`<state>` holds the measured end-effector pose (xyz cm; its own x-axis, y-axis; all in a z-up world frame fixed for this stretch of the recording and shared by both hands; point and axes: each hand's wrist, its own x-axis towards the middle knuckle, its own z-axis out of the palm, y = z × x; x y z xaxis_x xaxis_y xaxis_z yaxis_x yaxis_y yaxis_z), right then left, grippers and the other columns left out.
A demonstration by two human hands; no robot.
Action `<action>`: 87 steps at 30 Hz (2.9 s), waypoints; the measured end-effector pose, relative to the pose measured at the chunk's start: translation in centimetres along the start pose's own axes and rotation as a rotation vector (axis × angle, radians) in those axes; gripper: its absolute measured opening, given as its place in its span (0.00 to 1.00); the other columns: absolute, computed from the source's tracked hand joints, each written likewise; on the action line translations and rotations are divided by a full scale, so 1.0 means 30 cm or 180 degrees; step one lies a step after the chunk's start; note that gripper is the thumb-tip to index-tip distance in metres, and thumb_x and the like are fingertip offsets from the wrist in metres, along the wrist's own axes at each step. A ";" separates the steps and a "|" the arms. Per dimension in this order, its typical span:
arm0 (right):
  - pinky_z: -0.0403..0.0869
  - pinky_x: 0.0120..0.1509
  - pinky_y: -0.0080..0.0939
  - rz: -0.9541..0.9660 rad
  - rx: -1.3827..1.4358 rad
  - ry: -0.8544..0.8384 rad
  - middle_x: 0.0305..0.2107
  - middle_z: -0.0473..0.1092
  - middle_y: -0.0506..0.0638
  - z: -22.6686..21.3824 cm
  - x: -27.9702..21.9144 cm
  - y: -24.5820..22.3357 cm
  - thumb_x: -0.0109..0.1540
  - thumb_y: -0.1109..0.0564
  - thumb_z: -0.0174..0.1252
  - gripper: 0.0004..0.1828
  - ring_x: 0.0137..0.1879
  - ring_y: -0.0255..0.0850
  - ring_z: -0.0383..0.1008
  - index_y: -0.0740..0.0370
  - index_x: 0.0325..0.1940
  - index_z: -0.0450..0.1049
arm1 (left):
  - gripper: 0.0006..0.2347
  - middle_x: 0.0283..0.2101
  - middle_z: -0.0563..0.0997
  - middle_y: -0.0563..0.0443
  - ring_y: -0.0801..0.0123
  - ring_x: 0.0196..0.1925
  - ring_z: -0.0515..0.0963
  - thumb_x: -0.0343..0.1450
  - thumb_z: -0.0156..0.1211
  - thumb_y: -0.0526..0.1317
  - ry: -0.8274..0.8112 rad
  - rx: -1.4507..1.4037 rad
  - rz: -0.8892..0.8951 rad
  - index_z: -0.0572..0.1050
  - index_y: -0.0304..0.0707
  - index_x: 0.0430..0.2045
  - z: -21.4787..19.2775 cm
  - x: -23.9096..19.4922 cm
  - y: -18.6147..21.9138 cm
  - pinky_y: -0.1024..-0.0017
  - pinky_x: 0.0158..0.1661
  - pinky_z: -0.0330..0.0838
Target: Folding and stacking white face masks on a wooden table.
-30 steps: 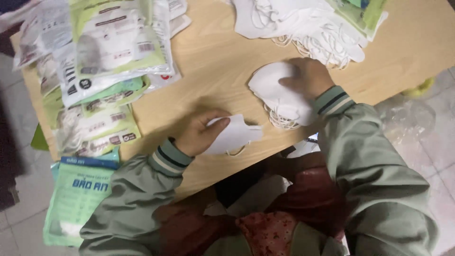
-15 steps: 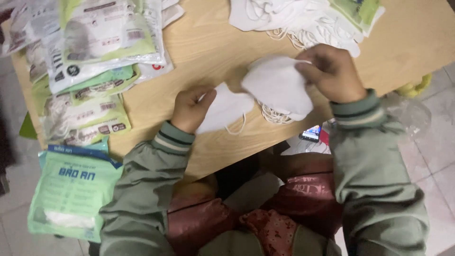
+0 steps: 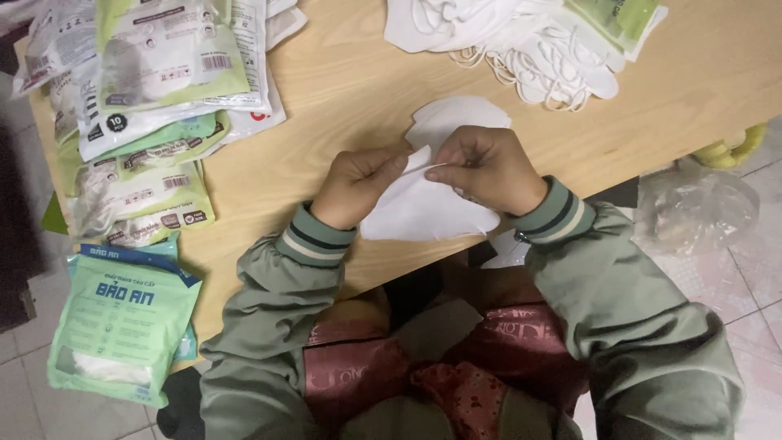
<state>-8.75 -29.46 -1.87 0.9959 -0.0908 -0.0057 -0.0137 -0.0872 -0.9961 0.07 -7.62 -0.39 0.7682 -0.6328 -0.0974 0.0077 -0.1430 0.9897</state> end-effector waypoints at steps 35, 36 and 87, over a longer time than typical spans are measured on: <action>0.73 0.50 0.52 -0.0495 -0.3197 0.0981 0.43 0.75 0.62 -0.194 0.120 0.229 0.49 0.56 0.72 0.29 0.45 0.58 0.73 0.67 0.53 0.80 | 0.08 0.31 0.85 0.53 0.79 0.23 0.72 0.72 0.60 0.31 -0.0337 0.0963 0.0702 0.81 0.29 0.44 -0.016 -0.100 0.011 0.81 0.27 0.68; 0.71 0.52 0.53 -0.0511 -0.3268 0.0990 0.43 0.73 0.62 -0.194 0.117 0.235 0.51 0.57 0.69 0.23 0.47 0.58 0.71 0.66 0.50 0.81 | 0.08 0.29 0.84 0.54 0.80 0.20 0.69 0.73 0.60 0.31 -0.0304 0.1045 0.0670 0.81 0.29 0.43 -0.016 -0.098 -0.001 0.81 0.24 0.66; 0.70 0.48 0.65 0.0216 -0.3804 0.1176 0.43 0.74 0.57 -0.109 0.218 0.356 0.53 0.46 0.62 0.26 0.48 0.60 0.72 0.55 0.53 0.71 | 0.06 0.41 0.81 0.31 0.52 0.38 0.77 0.75 0.60 0.23 0.0889 0.2242 0.1949 0.78 0.16 0.44 0.012 -0.151 0.096 0.62 0.43 0.73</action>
<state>-2.70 -34.23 -12.27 0.9079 -0.3860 0.1637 -0.3294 -0.8983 -0.2909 -3.63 -5.45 2.86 0.6366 -0.5589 0.5314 -0.7585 -0.3293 0.5623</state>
